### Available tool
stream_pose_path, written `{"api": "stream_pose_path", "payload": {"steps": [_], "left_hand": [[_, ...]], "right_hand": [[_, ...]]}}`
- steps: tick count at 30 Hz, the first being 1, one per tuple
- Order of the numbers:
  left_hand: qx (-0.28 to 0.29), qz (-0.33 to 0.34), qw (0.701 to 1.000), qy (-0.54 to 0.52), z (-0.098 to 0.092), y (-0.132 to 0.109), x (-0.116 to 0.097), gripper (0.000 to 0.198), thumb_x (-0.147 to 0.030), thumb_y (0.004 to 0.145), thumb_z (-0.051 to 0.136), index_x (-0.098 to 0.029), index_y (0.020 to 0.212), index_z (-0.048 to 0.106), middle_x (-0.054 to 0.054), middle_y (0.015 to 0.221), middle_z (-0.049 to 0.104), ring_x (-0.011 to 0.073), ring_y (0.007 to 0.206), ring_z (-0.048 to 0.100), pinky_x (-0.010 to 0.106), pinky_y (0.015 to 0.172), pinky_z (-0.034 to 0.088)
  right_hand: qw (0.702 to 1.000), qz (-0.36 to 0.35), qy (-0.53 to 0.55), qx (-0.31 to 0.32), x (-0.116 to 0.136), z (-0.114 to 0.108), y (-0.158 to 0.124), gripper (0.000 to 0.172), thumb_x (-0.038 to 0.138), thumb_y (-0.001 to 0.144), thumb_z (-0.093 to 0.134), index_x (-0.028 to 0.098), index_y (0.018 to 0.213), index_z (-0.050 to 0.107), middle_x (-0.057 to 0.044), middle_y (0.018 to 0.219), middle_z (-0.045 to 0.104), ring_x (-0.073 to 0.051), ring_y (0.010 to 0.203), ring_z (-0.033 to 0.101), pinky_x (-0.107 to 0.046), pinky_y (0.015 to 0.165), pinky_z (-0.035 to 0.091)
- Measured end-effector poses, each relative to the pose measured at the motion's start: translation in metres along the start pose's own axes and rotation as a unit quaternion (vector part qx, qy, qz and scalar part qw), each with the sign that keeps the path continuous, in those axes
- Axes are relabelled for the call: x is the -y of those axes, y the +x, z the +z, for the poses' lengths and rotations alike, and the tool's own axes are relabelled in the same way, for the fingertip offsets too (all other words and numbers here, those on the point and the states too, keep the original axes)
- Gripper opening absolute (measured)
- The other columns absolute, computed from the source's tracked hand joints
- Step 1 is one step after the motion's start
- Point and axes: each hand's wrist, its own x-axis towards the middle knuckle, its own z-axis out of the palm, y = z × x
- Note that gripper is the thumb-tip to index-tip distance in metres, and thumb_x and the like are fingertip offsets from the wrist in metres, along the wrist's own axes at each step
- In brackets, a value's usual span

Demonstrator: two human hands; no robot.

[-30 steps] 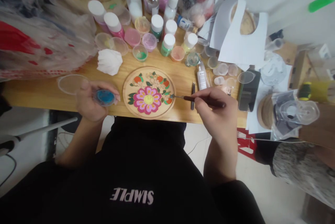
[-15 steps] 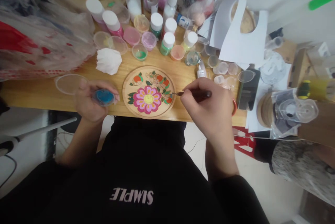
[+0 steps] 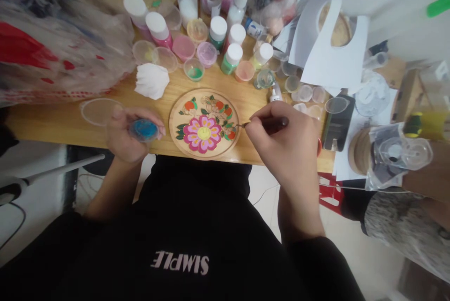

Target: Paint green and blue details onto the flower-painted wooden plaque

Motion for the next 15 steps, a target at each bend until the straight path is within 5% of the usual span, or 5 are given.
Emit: {"api": "stream_pose_path", "payload": {"steps": [15], "left_hand": [[0.019, 0.02, 1.0, 0.004, -0.0001, 0.0011, 0.0004, 0.076, -0.076, 0.097, 0.044, -0.018, 0.057, 0.073, 0.004, 0.046, 0.061, 0.011, 0.039, 0.053, 0.025, 0.036, 0.033]], "right_hand": [[1.0, 0.001, 0.026, 0.0, -0.001, -0.0017, -0.0022, 0.011, 0.014, 0.068, 0.065, 0.022, 0.064, 0.071, 0.001, 0.059, 0.068, -0.014, 0.055, 0.062, -0.027, 0.051, 0.043]]}}
